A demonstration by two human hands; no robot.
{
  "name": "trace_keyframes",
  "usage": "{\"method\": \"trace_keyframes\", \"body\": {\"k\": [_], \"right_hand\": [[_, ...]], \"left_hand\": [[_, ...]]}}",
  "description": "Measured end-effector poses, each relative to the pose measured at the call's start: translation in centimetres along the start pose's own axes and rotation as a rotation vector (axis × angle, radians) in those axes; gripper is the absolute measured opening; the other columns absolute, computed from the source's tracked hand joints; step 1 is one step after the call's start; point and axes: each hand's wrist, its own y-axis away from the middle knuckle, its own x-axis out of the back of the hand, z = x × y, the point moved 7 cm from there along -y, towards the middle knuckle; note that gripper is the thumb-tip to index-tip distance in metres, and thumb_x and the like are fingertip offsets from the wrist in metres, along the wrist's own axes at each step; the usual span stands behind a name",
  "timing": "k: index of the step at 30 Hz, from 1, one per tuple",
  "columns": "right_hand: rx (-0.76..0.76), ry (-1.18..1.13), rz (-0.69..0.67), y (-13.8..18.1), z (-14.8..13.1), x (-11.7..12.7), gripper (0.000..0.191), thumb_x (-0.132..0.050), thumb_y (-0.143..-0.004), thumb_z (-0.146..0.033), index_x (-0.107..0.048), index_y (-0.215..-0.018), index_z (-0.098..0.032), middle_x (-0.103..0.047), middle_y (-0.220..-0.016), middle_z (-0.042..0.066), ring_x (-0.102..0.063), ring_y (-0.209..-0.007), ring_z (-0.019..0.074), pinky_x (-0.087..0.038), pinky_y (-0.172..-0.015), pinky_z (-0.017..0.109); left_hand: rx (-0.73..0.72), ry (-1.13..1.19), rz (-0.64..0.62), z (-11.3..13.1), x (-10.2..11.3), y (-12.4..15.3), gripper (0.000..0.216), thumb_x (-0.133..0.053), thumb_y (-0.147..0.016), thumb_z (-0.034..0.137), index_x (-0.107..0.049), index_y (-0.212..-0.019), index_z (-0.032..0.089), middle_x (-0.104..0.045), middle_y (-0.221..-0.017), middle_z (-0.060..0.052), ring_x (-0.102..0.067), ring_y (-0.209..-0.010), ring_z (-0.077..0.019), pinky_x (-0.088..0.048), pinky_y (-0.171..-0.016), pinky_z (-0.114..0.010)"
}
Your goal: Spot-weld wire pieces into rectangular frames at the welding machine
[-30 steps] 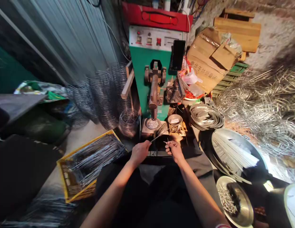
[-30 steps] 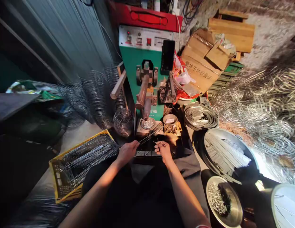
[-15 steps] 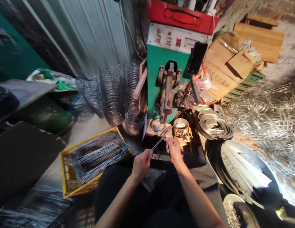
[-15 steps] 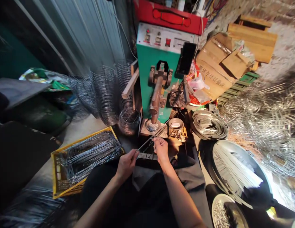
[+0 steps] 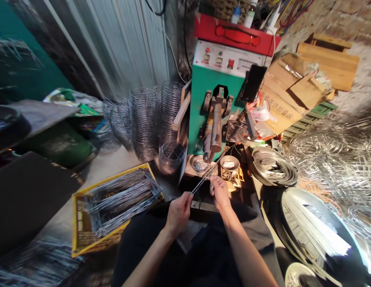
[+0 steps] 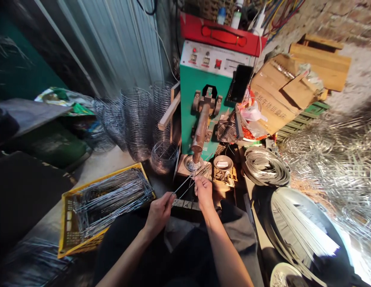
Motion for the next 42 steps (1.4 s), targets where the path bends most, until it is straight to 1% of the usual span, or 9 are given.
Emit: {"method": "trace_keyframes", "body": {"k": [12, 15, 20, 25, 29, 32, 36, 42], "right_hand": [[0.028, -0.029, -0.048, -1.3, -1.2, -0.7, 0.035, -0.073, -0.076, -0.047, -0.053, -0.068, -0.019, -0.042, -0.047, -0.009, -0.028, -0.038, 0.004, -0.017, -0.039, 0.02], [0.031, -0.038, -0.054, -1.6, -1.3, -0.8, 0.035, -0.074, -0.076, -0.046, -0.053, -0.068, -0.019, -0.042, -0.047, -0.009, -0.028, -0.038, 0.0039, -0.018, -0.039, 0.019], [0.053, -0.05, -0.055, -2.0, -1.6, -0.8, 0.037, -0.074, -0.076, -0.046, -0.051, -0.064, -0.019, -0.042, -0.046, -0.009, -0.027, -0.037, 0.0037, -0.018, -0.038, 0.019], [0.06, -0.053, -0.058, -2.3, -2.4, -1.1, 0.034, -0.075, -0.074, -0.047, -0.058, -0.069, -0.018, -0.041, -0.045, -0.009, -0.027, -0.037, 0.0038, -0.019, -0.037, 0.019], [0.061, -0.067, -0.043, -2.6, -2.8, -1.3, 0.035, -0.076, -0.071, -0.046, -0.055, -0.065, -0.019, -0.041, -0.045, -0.009, -0.027, -0.037, 0.0038, -0.018, -0.036, 0.018], [0.054, -0.077, -0.042, -2.9, -2.7, -1.3, 0.035, -0.078, -0.07, -0.045, -0.055, -0.065, -0.019, -0.041, -0.046, -0.009, -0.026, -0.038, 0.0035, -0.018, -0.036, 0.018], [0.043, -0.08, -0.057, -3.2, -2.4, -1.4, 0.032, -0.077, -0.072, -0.044, -0.059, -0.068, -0.018, -0.041, -0.046, -0.009, -0.027, -0.038, 0.0035, -0.018, -0.035, 0.018], [0.006, -0.11, -0.075, -3.3, -2.1, -1.4, 0.03, -0.077, -0.072, -0.044, -0.061, -0.073, -0.017, -0.041, -0.046, -0.01, -0.026, -0.037, 0.0033, -0.017, -0.036, 0.019]], "left_hand": [[-0.02, -0.016, 0.027, 0.4, 0.2, -0.8, 0.028, -0.039, -0.102, 0.03, -0.057, -0.084, 0.019, -0.063, -0.067, -0.001, -0.061, -0.058, -0.0149, -0.038, -0.059, -0.025], [-0.023, -0.016, 0.027, 0.5, 0.1, -1.0, 0.027, -0.039, -0.102, 0.029, -0.058, -0.086, 0.019, -0.065, -0.069, -0.002, -0.063, -0.06, -0.0153, -0.039, -0.06, -0.025], [-0.04, -0.031, 0.053, 0.7, 0.3, -1.4, 0.028, -0.039, -0.102, 0.028, -0.057, -0.084, 0.018, -0.061, -0.066, 0.0, -0.061, -0.057, -0.0146, -0.037, -0.058, -0.025], [-0.026, -0.01, 0.054, 1.1, 0.5, -2.0, 0.027, -0.04, -0.102, 0.028, -0.057, -0.084, 0.019, -0.059, -0.065, 0.001, -0.058, -0.056, -0.0137, -0.037, -0.059, -0.025], [-0.014, 0.017, 0.05, 1.3, 0.6, -2.6, 0.028, -0.04, -0.102, 0.03, -0.056, -0.081, 0.019, -0.057, -0.065, 0.001, -0.056, -0.055, -0.0131, -0.036, -0.059, -0.024], [-0.02, 0.013, 0.04, 1.3, 0.6, -2.9, 0.029, -0.039, -0.102, 0.029, -0.056, -0.081, 0.019, -0.058, -0.064, 0.001, -0.056, -0.055, -0.0129, -0.035, -0.058, -0.025], [-0.035, -0.003, 0.051, 1.3, 0.9, -3.1, 0.028, -0.041, -0.101, 0.028, -0.057, -0.081, 0.019, -0.059, -0.064, 0.001, -0.057, -0.055, -0.013, -0.035, -0.058, -0.025], [-0.023, -0.028, 0.023, 1.2, 1.2, -3.4, 0.029, -0.041, -0.101, 0.032, -0.058, -0.081, 0.019, -0.06, -0.065, 0.0, -0.055, -0.055, -0.0129, -0.035, -0.058, -0.024]]}}
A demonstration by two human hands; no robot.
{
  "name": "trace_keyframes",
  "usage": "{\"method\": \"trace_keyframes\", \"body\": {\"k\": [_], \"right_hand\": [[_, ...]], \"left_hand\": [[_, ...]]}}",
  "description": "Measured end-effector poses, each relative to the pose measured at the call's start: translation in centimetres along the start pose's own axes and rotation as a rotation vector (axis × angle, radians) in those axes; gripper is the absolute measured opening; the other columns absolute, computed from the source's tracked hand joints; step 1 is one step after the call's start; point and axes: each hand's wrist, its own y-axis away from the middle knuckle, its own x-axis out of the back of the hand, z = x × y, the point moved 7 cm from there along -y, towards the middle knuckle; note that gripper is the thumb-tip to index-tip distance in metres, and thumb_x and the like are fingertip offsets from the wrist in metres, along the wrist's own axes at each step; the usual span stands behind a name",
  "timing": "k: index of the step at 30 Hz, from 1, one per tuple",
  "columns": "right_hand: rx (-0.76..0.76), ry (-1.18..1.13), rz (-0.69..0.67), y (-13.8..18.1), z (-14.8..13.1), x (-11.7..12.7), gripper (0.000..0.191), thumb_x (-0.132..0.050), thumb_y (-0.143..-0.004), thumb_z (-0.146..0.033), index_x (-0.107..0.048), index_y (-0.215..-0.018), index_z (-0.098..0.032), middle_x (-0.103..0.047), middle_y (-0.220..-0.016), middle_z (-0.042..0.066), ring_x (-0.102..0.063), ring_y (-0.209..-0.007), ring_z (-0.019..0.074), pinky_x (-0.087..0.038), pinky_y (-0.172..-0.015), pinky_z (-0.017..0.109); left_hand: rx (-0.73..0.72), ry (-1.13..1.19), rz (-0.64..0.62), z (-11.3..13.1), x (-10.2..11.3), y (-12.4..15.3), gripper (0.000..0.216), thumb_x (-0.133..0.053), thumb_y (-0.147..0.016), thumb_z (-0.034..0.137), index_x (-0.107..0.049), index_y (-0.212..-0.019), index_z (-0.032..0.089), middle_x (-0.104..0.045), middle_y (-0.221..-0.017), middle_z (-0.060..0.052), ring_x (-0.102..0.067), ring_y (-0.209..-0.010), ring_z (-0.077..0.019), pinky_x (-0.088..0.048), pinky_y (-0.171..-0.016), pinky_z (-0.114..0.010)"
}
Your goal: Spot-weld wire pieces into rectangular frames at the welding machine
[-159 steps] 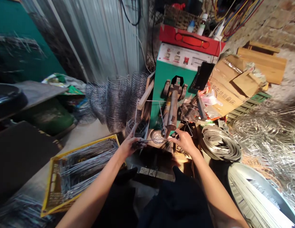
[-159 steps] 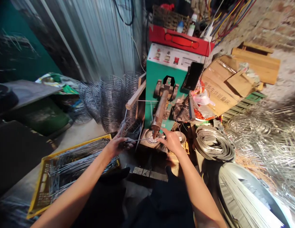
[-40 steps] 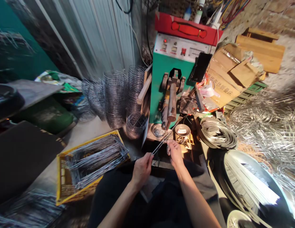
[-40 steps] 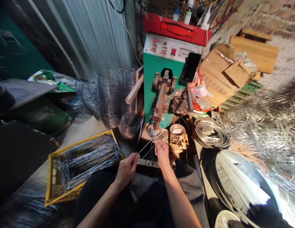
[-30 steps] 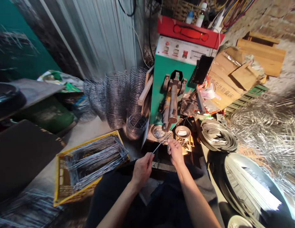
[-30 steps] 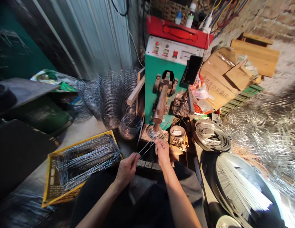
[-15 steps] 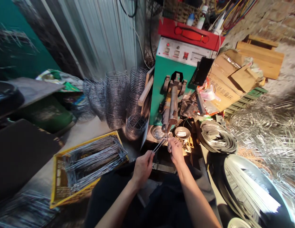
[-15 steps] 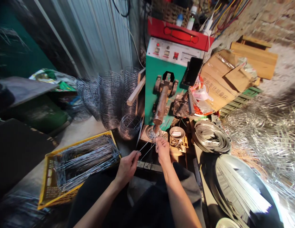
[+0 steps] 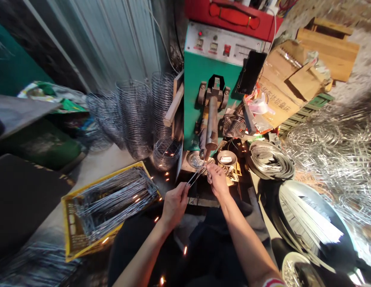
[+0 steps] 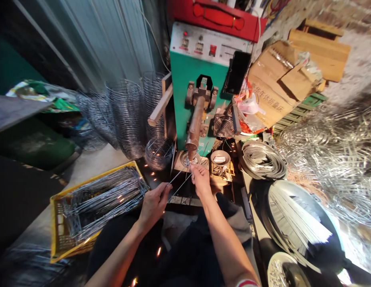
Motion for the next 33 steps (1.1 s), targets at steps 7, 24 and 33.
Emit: {"method": "trace_keyframes", "body": {"k": [7, 24, 33], "right_hand": [[0.077, 0.204, -0.023, 0.3, -1.7, 0.0, 0.042, -0.072, -0.076, -0.051, -0.049, -0.06, -0.02, -0.042, -0.044, -0.008, -0.031, -0.036, 0.0039, -0.02, -0.037, 0.019], [0.08, 0.213, 0.035, -1.5, -2.7, 1.2, 0.038, -0.072, -0.072, -0.053, -0.055, -0.064, -0.021, -0.041, -0.046, -0.008, -0.031, -0.039, 0.0067, -0.021, -0.038, 0.022], [0.007, 0.416, -0.037, 1.4, -2.9, 5.0, 0.05, -0.071, -0.072, -0.064, -0.051, -0.061, -0.02, -0.047, -0.048, -0.006, -0.038, -0.04, 0.0071, -0.03, -0.04, 0.02]], "left_hand": [[0.005, 0.046, 0.003, -0.2, 0.3, -0.4, 0.033, -0.04, -0.1, 0.037, -0.059, -0.078, 0.019, -0.058, -0.062, 0.0, -0.054, -0.054, -0.0132, -0.036, -0.059, -0.024], [-0.015, 0.143, -0.076, -1.3, -0.4, -5.0, 0.037, -0.044, -0.096, 0.04, -0.06, -0.071, 0.018, -0.053, -0.061, 0.0, -0.045, -0.056, -0.013, -0.035, -0.059, -0.024], [-0.001, 0.141, -0.143, -1.2, -0.3, -5.1, 0.039, -0.044, -0.095, 0.042, -0.068, -0.078, 0.016, -0.06, -0.065, -0.001, -0.05, -0.059, -0.0134, -0.037, -0.061, -0.023]]}}
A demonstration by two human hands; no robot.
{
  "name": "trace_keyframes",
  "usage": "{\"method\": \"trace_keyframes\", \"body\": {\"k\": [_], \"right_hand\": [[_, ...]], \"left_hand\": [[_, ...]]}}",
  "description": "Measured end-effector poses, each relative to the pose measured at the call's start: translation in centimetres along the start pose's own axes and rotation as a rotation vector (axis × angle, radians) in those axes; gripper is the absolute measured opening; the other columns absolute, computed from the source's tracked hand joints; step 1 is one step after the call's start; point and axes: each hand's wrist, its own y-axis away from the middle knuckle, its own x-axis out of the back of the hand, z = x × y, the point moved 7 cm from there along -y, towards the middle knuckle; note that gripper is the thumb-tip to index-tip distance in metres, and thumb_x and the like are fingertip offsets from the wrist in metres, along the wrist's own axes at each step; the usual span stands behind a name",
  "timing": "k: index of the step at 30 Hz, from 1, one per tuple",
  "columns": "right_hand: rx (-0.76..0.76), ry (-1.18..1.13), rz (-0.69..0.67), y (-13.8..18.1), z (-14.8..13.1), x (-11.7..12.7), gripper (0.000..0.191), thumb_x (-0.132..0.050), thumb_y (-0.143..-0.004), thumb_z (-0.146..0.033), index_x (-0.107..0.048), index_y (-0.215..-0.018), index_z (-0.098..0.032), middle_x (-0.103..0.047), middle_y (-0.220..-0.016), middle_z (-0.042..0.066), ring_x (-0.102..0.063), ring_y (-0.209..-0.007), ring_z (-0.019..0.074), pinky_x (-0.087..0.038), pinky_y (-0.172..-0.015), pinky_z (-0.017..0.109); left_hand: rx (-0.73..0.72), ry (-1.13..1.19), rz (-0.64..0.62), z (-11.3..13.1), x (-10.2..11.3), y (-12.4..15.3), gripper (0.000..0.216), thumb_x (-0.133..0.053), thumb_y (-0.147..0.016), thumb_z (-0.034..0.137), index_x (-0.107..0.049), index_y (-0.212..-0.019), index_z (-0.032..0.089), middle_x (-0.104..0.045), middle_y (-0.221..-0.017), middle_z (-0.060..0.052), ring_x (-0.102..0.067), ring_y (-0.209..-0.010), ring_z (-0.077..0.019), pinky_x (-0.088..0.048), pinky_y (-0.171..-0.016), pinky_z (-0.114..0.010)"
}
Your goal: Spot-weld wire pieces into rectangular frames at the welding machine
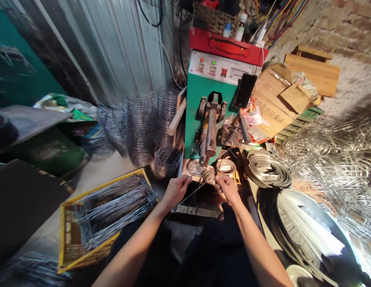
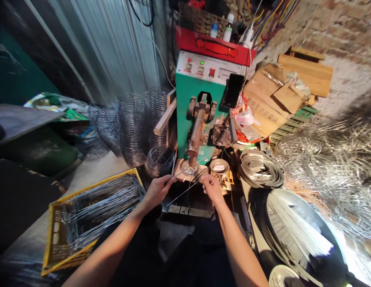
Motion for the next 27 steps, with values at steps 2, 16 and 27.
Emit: {"method": "trace_keyframes", "body": {"k": [2, 16, 27], "right_hand": [[0.018, 0.151, -0.015, 2.3, 0.1, 2.4, 0.048, -0.069, -0.075, -0.063, -0.054, -0.062, -0.019, -0.05, -0.05, -0.005, -0.043, -0.044, 0.0095, -0.035, -0.045, 0.021], [0.144, 1.131, 0.32, 12.6, 3.7, 11.3, 0.053, -0.036, -0.085, -0.067, -0.068, -0.084, -0.026, -0.065, -0.065, 0.015, -0.063, -0.058, 0.0327, -0.044, -0.055, 0.041], [-0.011, 1.158, 0.341, 11.1, 6.3, 13.8, 0.033, -0.046, -0.066, -0.073, -0.063, -0.071, -0.045, -0.055, -0.061, 0.015, -0.054, -0.047, 0.0336, -0.033, -0.052, 0.047]], "left_hand": [[0.0, -0.009, -0.007, -0.1, 0.0, -0.1, 0.04, -0.045, -0.096, 0.043, -0.068, -0.078, 0.015, -0.06, -0.064, 0.0, -0.049, -0.059, -0.0127, -0.037, -0.06, -0.022], [-0.073, -0.269, 0.054, 0.6, 2.2, 8.3, 0.016, -0.056, -0.089, 0.025, -0.066, -0.079, 0.019, -0.065, -0.071, -0.005, -0.059, -0.066, -0.0173, -0.039, -0.06, -0.024], [0.354, -0.077, 0.929, -9.8, 24.7, 23.9, 0.025, -0.053, -0.09, 0.034, -0.068, -0.082, 0.015, -0.065, -0.074, -0.006, -0.06, -0.075, -0.019, -0.043, -0.068, -0.025]]}}
